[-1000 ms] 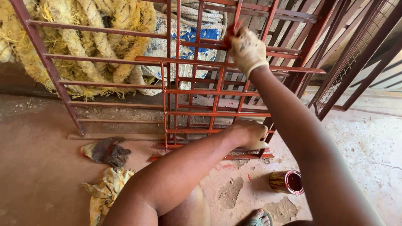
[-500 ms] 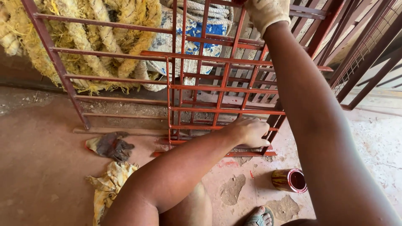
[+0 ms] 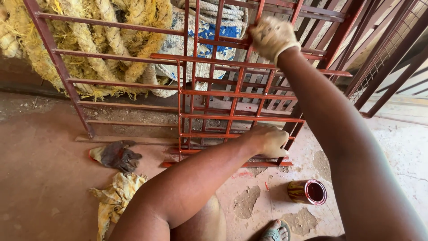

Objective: Painting a metal gate frame with red paint using a cloth rag.

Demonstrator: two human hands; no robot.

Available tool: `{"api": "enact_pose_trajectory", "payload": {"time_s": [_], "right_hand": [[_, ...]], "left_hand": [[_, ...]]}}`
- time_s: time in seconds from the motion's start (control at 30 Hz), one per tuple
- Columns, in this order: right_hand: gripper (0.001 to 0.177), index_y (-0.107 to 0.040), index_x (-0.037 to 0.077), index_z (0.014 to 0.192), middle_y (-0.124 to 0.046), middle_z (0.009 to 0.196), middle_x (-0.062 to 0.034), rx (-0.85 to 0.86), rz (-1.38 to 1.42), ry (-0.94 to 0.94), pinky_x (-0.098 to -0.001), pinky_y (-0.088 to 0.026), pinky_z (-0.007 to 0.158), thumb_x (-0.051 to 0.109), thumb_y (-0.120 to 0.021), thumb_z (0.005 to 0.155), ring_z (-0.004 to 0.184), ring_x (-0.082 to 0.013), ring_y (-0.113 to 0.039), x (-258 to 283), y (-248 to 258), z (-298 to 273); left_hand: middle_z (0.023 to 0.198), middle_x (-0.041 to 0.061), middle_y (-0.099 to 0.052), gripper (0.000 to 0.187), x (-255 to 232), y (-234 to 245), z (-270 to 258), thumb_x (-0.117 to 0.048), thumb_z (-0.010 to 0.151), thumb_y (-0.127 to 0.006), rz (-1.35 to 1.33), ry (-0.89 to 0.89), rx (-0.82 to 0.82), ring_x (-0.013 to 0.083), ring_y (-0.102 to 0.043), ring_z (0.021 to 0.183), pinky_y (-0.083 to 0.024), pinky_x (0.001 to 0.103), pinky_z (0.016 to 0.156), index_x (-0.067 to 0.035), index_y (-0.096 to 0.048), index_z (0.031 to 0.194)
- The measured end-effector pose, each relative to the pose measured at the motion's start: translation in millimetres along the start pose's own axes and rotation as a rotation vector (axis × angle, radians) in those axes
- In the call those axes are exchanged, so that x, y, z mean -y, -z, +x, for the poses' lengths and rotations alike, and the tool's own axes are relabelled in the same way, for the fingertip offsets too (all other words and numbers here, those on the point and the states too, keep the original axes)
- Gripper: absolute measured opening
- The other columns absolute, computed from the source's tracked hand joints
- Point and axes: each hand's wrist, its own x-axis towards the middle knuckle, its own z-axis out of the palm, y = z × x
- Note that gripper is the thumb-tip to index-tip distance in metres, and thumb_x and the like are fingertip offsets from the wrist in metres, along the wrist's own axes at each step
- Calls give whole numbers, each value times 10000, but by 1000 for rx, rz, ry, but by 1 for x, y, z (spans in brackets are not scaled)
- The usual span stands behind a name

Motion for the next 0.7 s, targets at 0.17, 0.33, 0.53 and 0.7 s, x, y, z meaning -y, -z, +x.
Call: {"api": "enact_pose_trajectory", "payload": {"time_s": [0.17,0.33,0.53,0.7], "right_hand": [[389,-576,178,1493,-689,1081,-147,-253,93,-176,-333,-589,519,139,-560,1106,719,-212,-695,-39,-13,33],[357,-618,192,1413,-688,1142,-123,-323,537,-351,-340,-597,732,292,-562,1075,893,-200,-678,-2,-4,6],[350,-574,232,1429,-643,1256,-117,43,485,-224,-404,-626,829,311,-465,1106,986,-240,-690,27,-17,-17],[320,-638,184,1364,-648,1251,-132,-76,264,-7,-435,-606,812,262,-450,1117,1060,-250,-655,24,-20,-17]], "left_hand": [[1046,132,-697,461,6,-11,13,-484,863,-732,11,-48,-123,274,-662,952,-535,495,893,-62,-682,1041],[1034,146,-743,448,2,5,6,-442,923,-683,-29,18,18,269,-708,900,-612,453,831,-16,-682,1060],[951,138,-712,438,0,1,7,-417,943,-675,6,-5,71,232,-699,796,-606,436,834,8,-661,1047],[906,117,-721,429,-6,10,-3,-416,950,-661,29,12,93,207,-681,760,-591,436,849,9,-685,1007]]}}
